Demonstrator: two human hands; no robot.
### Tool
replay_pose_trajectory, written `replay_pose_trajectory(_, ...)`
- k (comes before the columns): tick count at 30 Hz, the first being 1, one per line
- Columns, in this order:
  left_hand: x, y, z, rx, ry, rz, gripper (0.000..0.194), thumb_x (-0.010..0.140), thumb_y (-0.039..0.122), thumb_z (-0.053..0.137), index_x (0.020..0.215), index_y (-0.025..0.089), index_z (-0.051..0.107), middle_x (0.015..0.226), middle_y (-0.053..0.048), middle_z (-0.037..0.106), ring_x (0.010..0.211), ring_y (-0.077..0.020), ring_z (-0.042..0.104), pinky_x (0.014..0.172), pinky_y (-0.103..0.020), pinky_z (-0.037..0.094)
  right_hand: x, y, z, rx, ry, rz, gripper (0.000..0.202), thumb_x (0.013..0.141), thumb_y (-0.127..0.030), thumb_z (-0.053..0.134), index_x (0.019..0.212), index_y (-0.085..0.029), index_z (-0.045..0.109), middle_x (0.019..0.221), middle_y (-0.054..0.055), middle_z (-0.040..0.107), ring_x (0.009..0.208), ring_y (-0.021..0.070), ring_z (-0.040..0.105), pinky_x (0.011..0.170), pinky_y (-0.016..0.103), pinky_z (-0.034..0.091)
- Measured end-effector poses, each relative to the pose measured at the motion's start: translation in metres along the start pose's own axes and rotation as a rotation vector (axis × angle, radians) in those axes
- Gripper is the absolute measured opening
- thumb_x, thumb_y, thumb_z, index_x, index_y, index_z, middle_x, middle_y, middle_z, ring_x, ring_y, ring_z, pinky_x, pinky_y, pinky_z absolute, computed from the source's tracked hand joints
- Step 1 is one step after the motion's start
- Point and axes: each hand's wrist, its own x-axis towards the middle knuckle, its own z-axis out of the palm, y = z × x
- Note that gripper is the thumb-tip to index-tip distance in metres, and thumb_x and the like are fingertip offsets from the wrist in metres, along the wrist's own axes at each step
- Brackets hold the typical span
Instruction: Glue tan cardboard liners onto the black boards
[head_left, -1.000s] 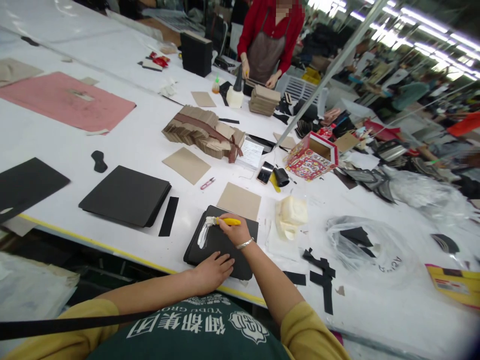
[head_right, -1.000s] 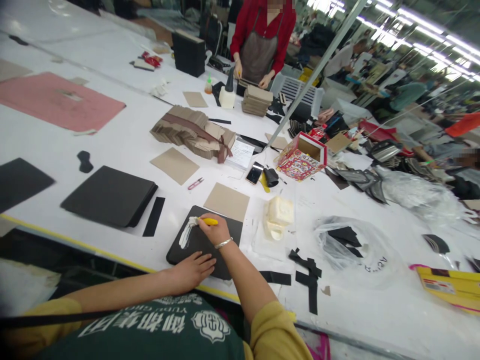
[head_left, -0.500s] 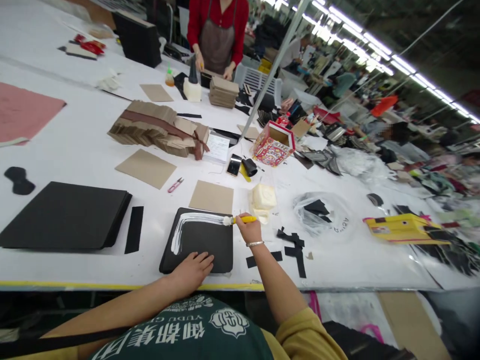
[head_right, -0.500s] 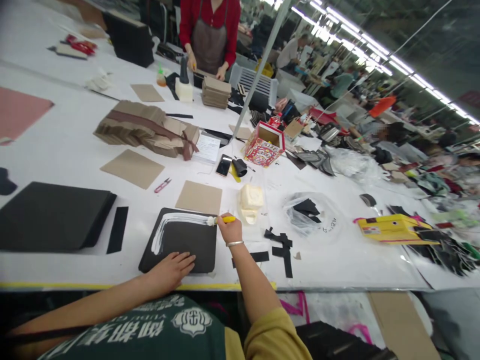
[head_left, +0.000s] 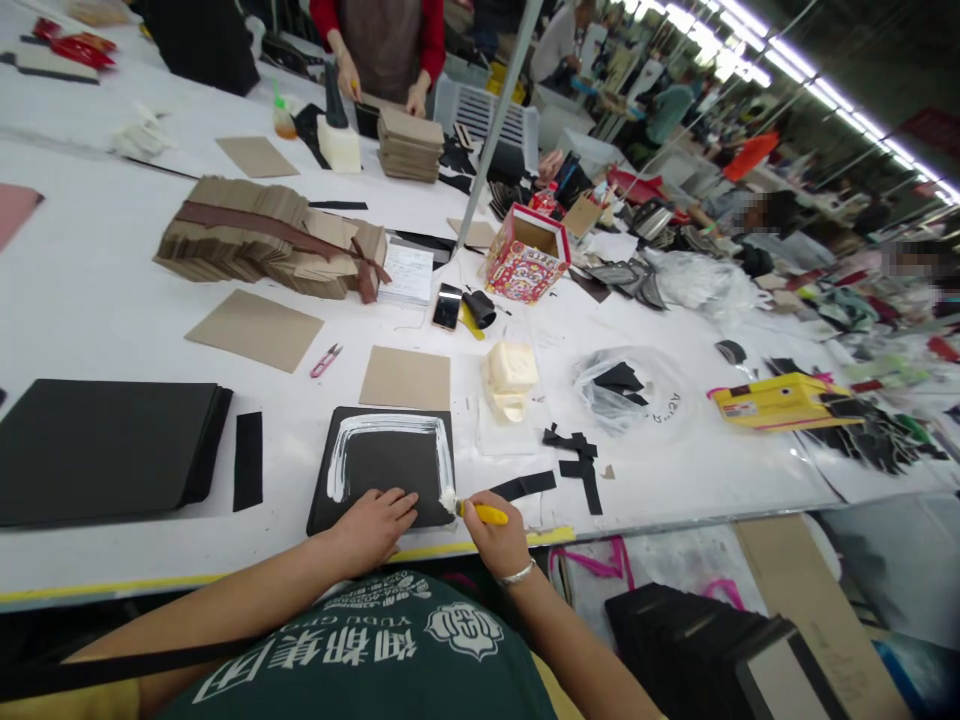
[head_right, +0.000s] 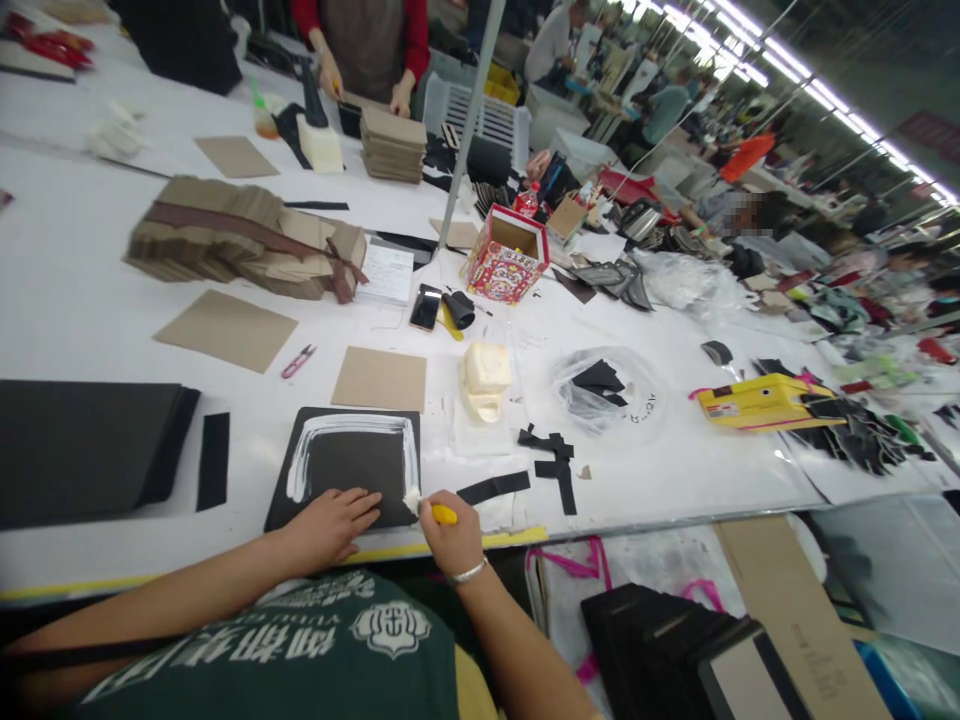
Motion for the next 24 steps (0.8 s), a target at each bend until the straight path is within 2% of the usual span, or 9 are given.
replay_pose_trajectory(3,0.007,-0.018,-0.018,-0.193,-0.015,0.025,0.048,0.073,0.038,0.057,0.118,0.021,0.053,0.126,-0.009,0.051,0.109,-0.0246,0.049,0.085,-0.034,0.04,0.008,-0.004,-0.008,0.082,0.037,0.02,0.02,0.082,-0.03,0.046,0.068,-0.02,0.058,0.066,0.001,0.06,0.064,0.0135,0.056,0.065,0.024,0.044)
replay_pose_trajectory(5,0.02,-0.048,-0.039,-0.398,0.021,-0.05,0.04,0.077,0.042,0.05,0.111,0.022,0.058,0.112,-0.005,0.061,0.098,-0.0192,0.056,0.082,-0.028,0.041,0.018,-0.007,-0.014,0.14,0.086,0.028,0.019,0.081,-0.029,0.047,0.069,-0.02,0.058,0.067,0.001,0.06,0.064,0.0138,0.057,0.066,0.025,0.045)
replay_pose_trajectory(6,0.028,-0.068,-0.051,-0.486,0.064,-0.146,0.036,0.08,0.043,0.045,0.105,0.022,0.061,0.103,-0.002,0.065,0.092,-0.0168,0.058,0.08,-0.025,0.042,0.023,-0.008,-0.016,0.157,0.109,0.025,0.018,0.081,-0.029,0.048,0.069,-0.02,0.058,0.067,0.001,0.06,0.064,0.0142,0.057,0.066,0.025,0.046)
replay_pose_trajectory(8,0.049,-0.114,-0.074,-0.511,0.185,-0.464,0.037,0.082,0.043,0.038,0.094,0.019,0.064,0.096,-0.003,0.067,0.089,-0.0163,0.059,0.079,-0.024,0.041,0.031,-0.011,-0.017,0.177,0.144,0.008,0.017,0.08,-0.03,0.049,0.07,-0.02,0.059,0.068,0.002,0.061,0.066,0.0152,0.058,0.066,0.027,0.048)
replay_pose_trajectory(10,0.072,-0.158,-0.089,-0.457,0.245,-0.797,0.035,0.079,0.042,0.043,0.094,0.017,0.063,0.1,-0.005,0.066,0.094,-0.0179,0.058,0.081,-0.025,0.04,0.036,-0.014,-0.014,0.223,0.187,0.002,0.016,0.079,-0.031,0.051,0.07,-0.021,0.06,0.069,0.003,0.062,0.066,0.016,0.06,0.066,0.029,0.05)
replay_pose_trajectory(11,0.083,-0.177,-0.091,-0.438,0.245,-0.878,0.035,0.076,0.041,0.047,0.096,0.015,0.062,0.102,-0.007,0.065,0.095,-0.0199,0.057,0.081,-0.026,0.04,0.038,-0.015,-0.012,0.263,0.211,0.013,0.016,0.078,-0.032,0.052,0.071,-0.021,0.061,0.069,0.003,0.063,0.064,0.0159,0.06,0.063,0.029,0.051)
replay_pose_trajectory(14,0.112,-0.213,-0.083,-0.425,0.198,-1.005,0.051,0.064,0.044,0.061,0.102,0.01,0.058,0.105,-0.016,0.062,0.098,-0.026,0.057,0.079,-0.029,0.042,0.044,-0.014,-0.006,0.381,0.282,0.063,0.02,0.079,-0.035,0.051,0.089,-0.021,0.063,0.072,0.003,0.065,0.051,0.0135,0.058,0.05,0.028,0.052)
replay_pose_trajectory(19,0.144,-0.228,-0.051,-0.424,0.158,-1.134,0.088,0.046,0.052,0.072,0.115,0.004,0.047,0.119,-0.03,0.047,0.106,-0.0356,0.051,0.081,-0.038,0.042,0.052,0.0,-0.014,0.399,0.345,0.102,0.033,0.083,-0.036,0.048,0.112,-0.021,0.054,0.086,0.003,0.066,0.056,0.0124,0.062,0.057,0.028,0.056)
replay_pose_trajectory(24,0.154,-0.238,-0.039,-0.46,0.144,-1.116,0.07,0.049,0.047,0.072,0.104,0.008,0.055,0.106,-0.025,0.058,0.106,-0.0355,0.051,0.082,-0.038,0.042,0.048,0.011,-0.023,0.392,0.374,0.154,0.033,0.083,-0.038,0.049,0.11,-0.021,0.055,0.088,0.004,0.067,0.059,0.0138,0.064,0.057,0.028,0.056)
